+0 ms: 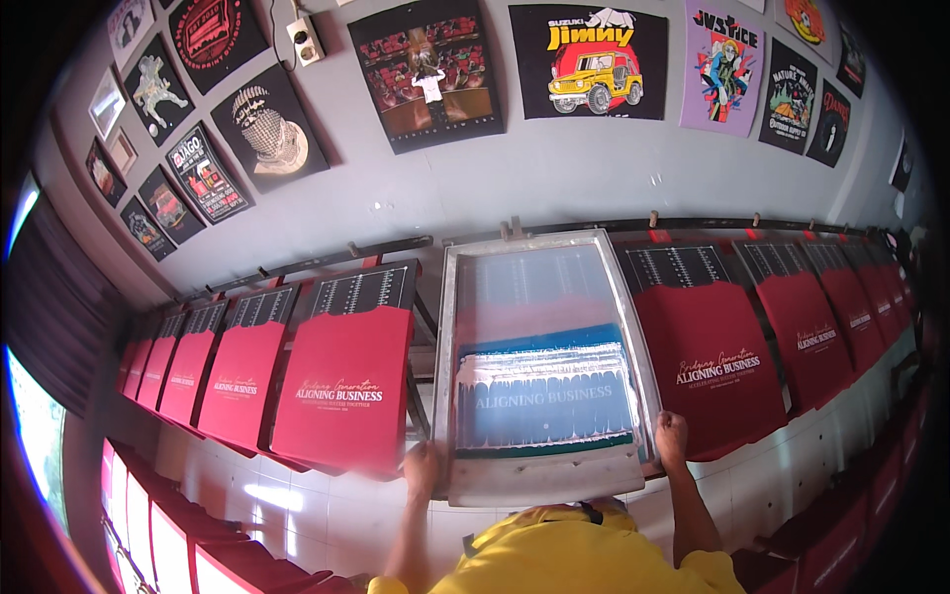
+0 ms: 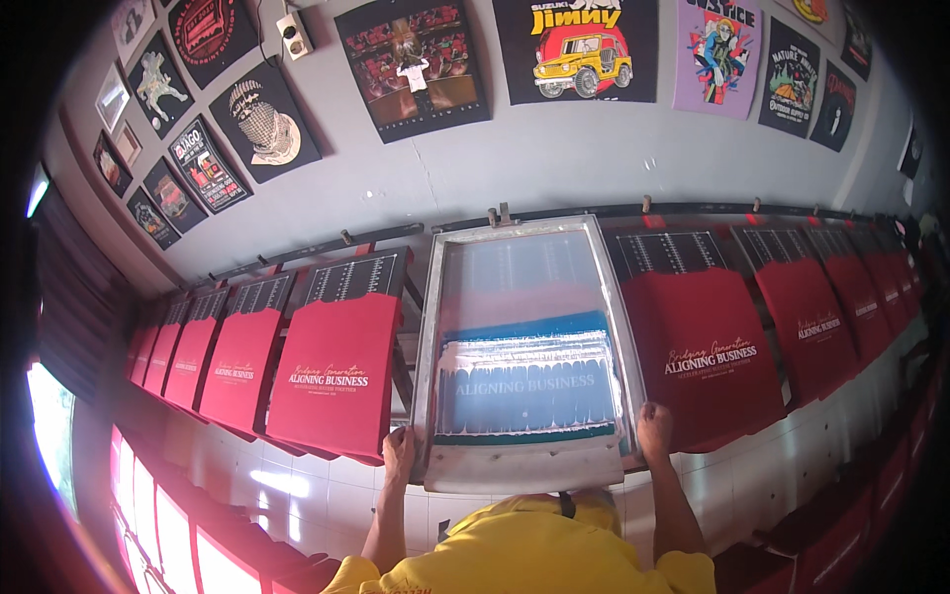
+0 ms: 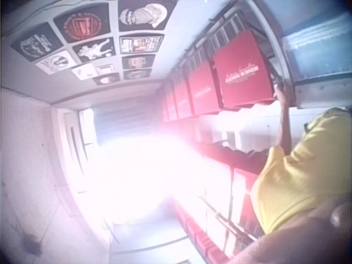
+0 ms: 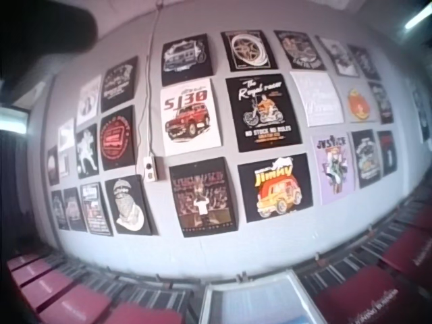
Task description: The person applies ink to a screen and uses a squeegee to print a logo onto several red shirts lined up on a rack.
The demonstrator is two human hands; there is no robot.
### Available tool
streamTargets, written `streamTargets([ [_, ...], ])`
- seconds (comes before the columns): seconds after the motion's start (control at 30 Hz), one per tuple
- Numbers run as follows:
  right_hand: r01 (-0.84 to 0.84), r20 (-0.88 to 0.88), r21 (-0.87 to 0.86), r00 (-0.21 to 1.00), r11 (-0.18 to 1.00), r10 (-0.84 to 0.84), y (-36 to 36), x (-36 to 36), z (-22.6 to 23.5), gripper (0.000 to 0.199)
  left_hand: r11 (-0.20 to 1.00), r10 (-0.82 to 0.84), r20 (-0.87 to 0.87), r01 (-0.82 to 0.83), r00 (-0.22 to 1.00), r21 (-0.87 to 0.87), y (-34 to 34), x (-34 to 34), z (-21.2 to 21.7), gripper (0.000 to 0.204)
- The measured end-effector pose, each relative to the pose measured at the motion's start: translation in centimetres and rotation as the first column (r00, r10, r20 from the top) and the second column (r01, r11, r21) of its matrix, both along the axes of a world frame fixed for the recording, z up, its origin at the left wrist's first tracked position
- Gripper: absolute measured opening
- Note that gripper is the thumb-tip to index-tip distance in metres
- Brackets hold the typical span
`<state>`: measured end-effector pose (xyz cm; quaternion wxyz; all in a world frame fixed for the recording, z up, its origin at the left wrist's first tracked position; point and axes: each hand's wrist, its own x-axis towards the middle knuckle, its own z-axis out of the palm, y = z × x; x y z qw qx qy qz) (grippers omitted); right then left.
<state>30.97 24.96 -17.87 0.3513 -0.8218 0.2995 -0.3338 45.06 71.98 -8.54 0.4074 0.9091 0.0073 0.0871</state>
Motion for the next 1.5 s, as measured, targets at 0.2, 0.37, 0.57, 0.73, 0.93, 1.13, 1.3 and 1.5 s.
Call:
streamTargets([
  [0.2, 0.006, -0.02, -0.039, 1.0, 0.999, -0.007, -0.1, 0.2, -1.2, 0.029, 0.999, -0.042, -0.111, 0.043, 0.993, 0.01, 0.2, 0.4, -0.1, 0.034],
  [0.37, 0.011, -0.067, 0.03, 0.998, 0.999, -0.009, 0.3, 0.5, -0.5, 0.029, 0.997, -0.055, -0.111, 0.048, 0.992, -0.065, 1.1, 1.1, -1.8, 0.036],
  [0.57, 0.057, -0.124, -0.137, 0.99, 0.989, -0.074, 0.2, 0.4, -0.7, 0.028, 0.994, -0.098, -0.203, 0.107, 0.974, 0.033, 1.9, 3.0, -3.4, 0.034],
  [0.73, 0.031, -0.238, -0.026, 0.971, 0.999, -0.036, 1.6, 0.2, 2.4, 0.029, 0.988, -0.124, -0.125, 0.134, 0.984, 0.072, 2.4, 2.0, -1.6, 0.032],
  [0.93, -0.176, 0.029, -0.356, 0.979, 0.918, 0.199, 3.2, -3.6, 5.9, 0.042, 0.886, -0.399, 0.231, 0.308, 0.888, 0.347, 1.8, -4.0, 3.4, 0.044],
  [1.13, -0.773, -0.522, -0.356, 0.631, 0.526, 0.574, 7.2, -8.9, 12.8, 0.073, 0.507, -0.791, -0.018, 0.672, 0.612, 0.54, 0.1, -9.3, 7.6, 0.049],
  [1.3, -0.838, -0.697, -0.28, 0.513, 0.468, 0.502, 6.8, -6.6, 13.4, 0.07, 0.504, -0.801, 0.057, 0.621, 0.596, 0.6, -1.1, -7.2, 5.7, 0.048],
  [1.5, -0.662, -0.463, -0.421, 0.744, 0.62, 0.481, 7.1, -3.0, 13.4, 0.026, 0.622, -0.703, 0.115, 0.528, 0.702, 0.578, -4.4, -3.6, 6.3, 0.02],
])
